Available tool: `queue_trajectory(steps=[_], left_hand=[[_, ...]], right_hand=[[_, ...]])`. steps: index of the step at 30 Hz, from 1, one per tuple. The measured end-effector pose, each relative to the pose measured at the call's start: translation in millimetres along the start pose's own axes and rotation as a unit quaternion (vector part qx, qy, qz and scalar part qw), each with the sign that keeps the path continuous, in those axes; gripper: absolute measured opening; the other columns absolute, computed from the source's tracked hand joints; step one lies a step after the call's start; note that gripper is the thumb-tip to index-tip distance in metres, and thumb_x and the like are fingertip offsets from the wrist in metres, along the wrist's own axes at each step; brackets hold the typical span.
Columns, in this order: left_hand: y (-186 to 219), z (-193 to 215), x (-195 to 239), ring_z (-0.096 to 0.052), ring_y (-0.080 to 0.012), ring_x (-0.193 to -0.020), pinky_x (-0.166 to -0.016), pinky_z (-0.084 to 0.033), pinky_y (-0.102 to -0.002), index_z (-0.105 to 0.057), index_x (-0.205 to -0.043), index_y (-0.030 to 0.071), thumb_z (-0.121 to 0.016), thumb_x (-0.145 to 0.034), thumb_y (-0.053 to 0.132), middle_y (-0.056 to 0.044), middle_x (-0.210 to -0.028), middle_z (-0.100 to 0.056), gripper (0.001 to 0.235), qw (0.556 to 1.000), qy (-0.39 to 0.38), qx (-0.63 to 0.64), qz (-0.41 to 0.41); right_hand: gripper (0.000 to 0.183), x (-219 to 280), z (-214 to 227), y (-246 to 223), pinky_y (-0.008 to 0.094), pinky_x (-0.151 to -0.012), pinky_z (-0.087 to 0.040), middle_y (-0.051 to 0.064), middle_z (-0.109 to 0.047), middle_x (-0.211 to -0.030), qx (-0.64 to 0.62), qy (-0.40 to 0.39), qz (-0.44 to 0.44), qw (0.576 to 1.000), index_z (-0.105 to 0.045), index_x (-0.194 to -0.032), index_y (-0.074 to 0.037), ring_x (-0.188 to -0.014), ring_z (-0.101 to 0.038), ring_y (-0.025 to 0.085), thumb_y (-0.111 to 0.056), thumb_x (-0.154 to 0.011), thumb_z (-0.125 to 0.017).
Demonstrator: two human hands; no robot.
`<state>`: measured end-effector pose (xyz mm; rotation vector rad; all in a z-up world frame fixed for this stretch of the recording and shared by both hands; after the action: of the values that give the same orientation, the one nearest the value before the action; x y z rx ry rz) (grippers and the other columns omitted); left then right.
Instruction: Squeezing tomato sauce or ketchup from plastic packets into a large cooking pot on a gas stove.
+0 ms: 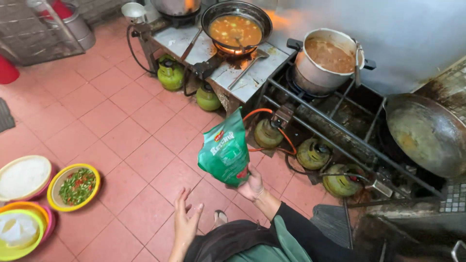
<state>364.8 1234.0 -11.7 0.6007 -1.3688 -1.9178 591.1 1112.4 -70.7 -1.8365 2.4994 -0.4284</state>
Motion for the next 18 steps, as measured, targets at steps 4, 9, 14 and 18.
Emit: queue_trajectory(steps=[4,9,14,18], left_hand=[[-21,29,-98,-0.046,-0.0288,-0.14,-0.102,-0.048,-0.042,-0.05,-0.144,0.008,-0.072,-0.082,0.016,-0.015,-0.161,-0.036,0.066,0.999,0.035,-0.007,0.012],[-80,64,-236,-0.06,-0.0253,-0.121,-0.092,-0.052,-0.034,-0.053,-0.14,0.003,-0.068,-0.087,0.003,-0.011,-0.15,-0.053,0.055,0.989,0.098,0.057,0.09],[-25,102,-427,-0.064,-0.0259,-0.116,-0.095,-0.052,-0.036,-0.053,-0.142,0.002,-0.071,-0.085,0.006,-0.014,-0.138,-0.06,0.06,0.997,0.068,-0.047,0.005],[83,79,-590,-0.062,-0.0339,-0.12,-0.096,-0.052,-0.04,-0.056,-0.14,0.003,-0.078,-0.081,0.024,-0.018,-0.133,-0.063,0.067,0.935,0.021,-0.242,-0.26]], right_hand=[[0.071,-113,-12,-44,0.058,-0.087,-0.056,0.019,-0.058,-0.143,0.006,0.01,0.026,1.0,-0.048,-0.149,-0.011,-0.122,-0.06,0.042,-0.045,-0.089,-0.066],[0.064,-256,-22,-93,0.05,-0.078,-0.059,0.015,-0.065,-0.132,-0.006,0.047,0.111,0.993,-0.054,-0.142,-0.01,-0.109,-0.066,0.035,-0.044,-0.09,-0.069],[0.059,-386,-32,-177,0.047,-0.083,-0.059,0.013,-0.067,-0.131,0.002,0.035,0.229,0.973,-0.055,-0.142,-0.008,-0.109,-0.067,0.031,-0.04,-0.093,-0.067],[0.053,-458,-57,-269,0.05,-0.108,-0.048,0.015,-0.063,-0.138,0.038,0.07,0.418,0.905,-0.051,-0.144,-0.003,-0.121,-0.062,0.031,-0.023,-0.097,-0.065]])
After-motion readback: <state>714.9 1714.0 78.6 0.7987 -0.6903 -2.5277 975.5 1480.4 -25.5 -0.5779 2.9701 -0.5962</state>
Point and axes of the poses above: each hand's wrist, its own x-axis away from the middle knuckle, its own z-axis out of the back of the hand, y = z × x, the point moved 6 cm from there along -x, towards the middle knuckle
